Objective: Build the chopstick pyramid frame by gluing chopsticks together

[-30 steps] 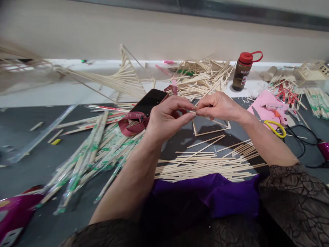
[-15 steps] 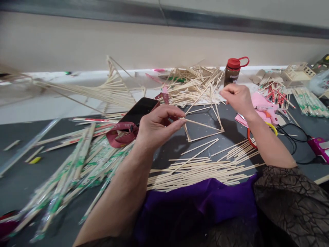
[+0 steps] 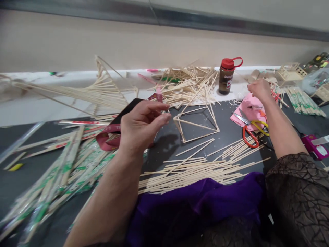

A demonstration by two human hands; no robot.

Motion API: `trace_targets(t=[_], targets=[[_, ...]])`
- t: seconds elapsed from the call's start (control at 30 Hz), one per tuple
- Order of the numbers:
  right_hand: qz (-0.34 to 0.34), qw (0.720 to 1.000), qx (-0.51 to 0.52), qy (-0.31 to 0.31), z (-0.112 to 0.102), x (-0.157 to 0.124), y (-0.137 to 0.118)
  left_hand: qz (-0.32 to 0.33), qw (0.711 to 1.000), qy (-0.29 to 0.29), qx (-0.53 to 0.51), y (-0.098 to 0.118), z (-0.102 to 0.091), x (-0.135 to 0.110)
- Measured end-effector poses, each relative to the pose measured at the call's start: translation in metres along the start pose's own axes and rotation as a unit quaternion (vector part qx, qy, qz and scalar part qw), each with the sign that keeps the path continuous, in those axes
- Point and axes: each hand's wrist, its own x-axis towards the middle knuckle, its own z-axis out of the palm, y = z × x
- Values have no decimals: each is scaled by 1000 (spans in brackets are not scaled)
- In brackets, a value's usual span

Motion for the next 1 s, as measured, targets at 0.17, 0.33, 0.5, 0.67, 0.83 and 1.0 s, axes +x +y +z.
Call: trace_targets(t=[0.17,0.33,0.5,0.67,0.83,1.0], targets=[[-28,999,-43,13,1,-24,-10,-58,997,50,-9,-16,-5,3],[-48,995,69,-55,7,-67,-45,-111,991,39,61,-33,-8,5],[-151,971,84,-165,37,-94,-64,-145,971,-22,188,-52,-1,3],[-167,962,-3,-215,72,-100,-63,-189,919,-147,314,-47,17,-1],[-158,957,-33,-241,94,-101,-64,-250,844,-243,407,-36,29,-2],[-145,956,-55,-250,100,-101,-64,-265,830,-264,415,-37,32,-2]])
